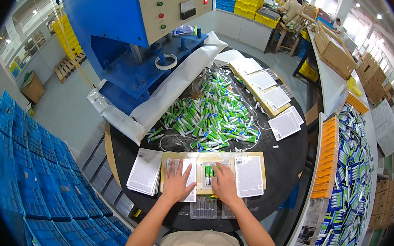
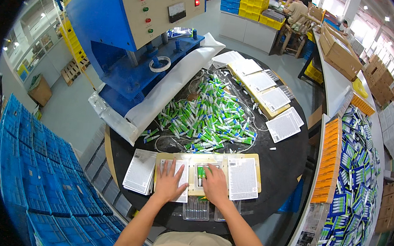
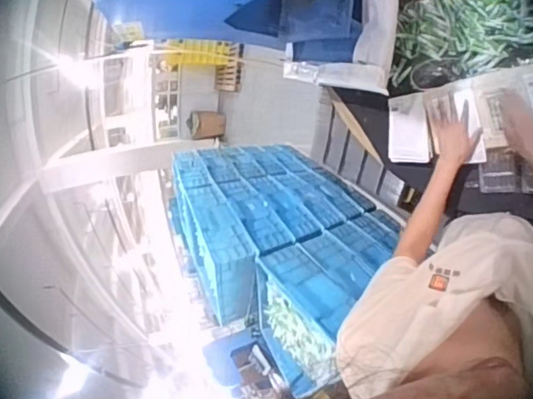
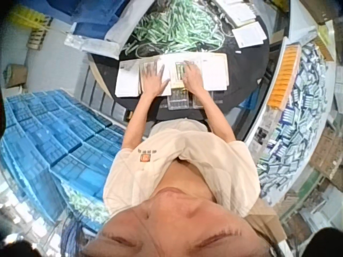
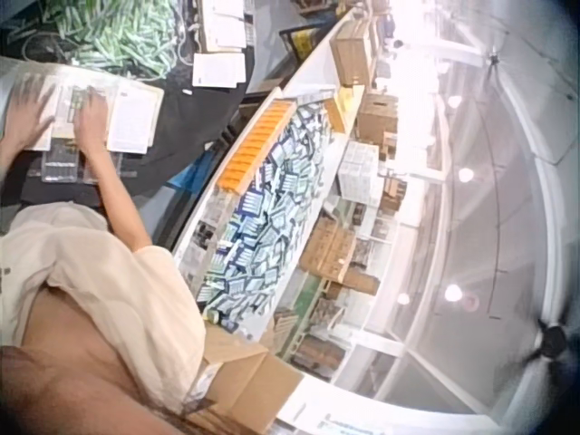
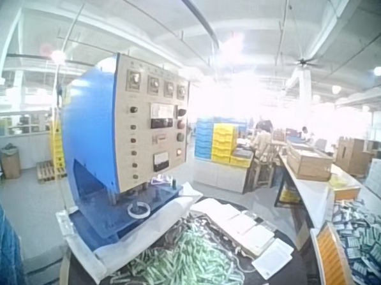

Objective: The person places green cylindrical batteries into a multi-slot wooden jig, then covers them with white paper sheets and clear plastic trays. The person repeats this process multiple times, handling batteries, paper, and trays by hand.

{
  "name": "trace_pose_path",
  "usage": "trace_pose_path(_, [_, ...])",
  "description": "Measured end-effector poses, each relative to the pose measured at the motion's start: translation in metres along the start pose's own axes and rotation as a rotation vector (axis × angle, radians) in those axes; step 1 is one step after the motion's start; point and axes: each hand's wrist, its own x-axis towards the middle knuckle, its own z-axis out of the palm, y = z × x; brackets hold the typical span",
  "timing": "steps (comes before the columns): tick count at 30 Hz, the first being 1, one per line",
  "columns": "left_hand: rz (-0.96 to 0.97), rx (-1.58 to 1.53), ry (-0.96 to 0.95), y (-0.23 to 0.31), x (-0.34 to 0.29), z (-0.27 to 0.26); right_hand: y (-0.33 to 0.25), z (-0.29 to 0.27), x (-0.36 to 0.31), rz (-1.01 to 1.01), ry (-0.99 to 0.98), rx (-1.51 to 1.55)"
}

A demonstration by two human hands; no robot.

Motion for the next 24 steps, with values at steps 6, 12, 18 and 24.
trace_pose_path(6, [0.016,-0.034,0.15,-0.007,0.001,0.021,0.028,-0.049,-0.054,0.1,0.029,-0.086])
trace_pose_path(12, [-0.091,-0.222,0.041,-0.019,0.016,0.033,0.003,-0.134,-0.133,0.351,0.069,-0.26])
trace_pose_path(18, [0.06,0.032,0.139,-0.019,0.017,0.003,-0.069,-0.242,-0.247,0.611,0.173,-0.534])
trace_pose_path(24, [0.649,-0.115,0.284,0.001,0.012,-0.033,-0.191,-0.323,-0.354,0.827,0.458,-0.956])
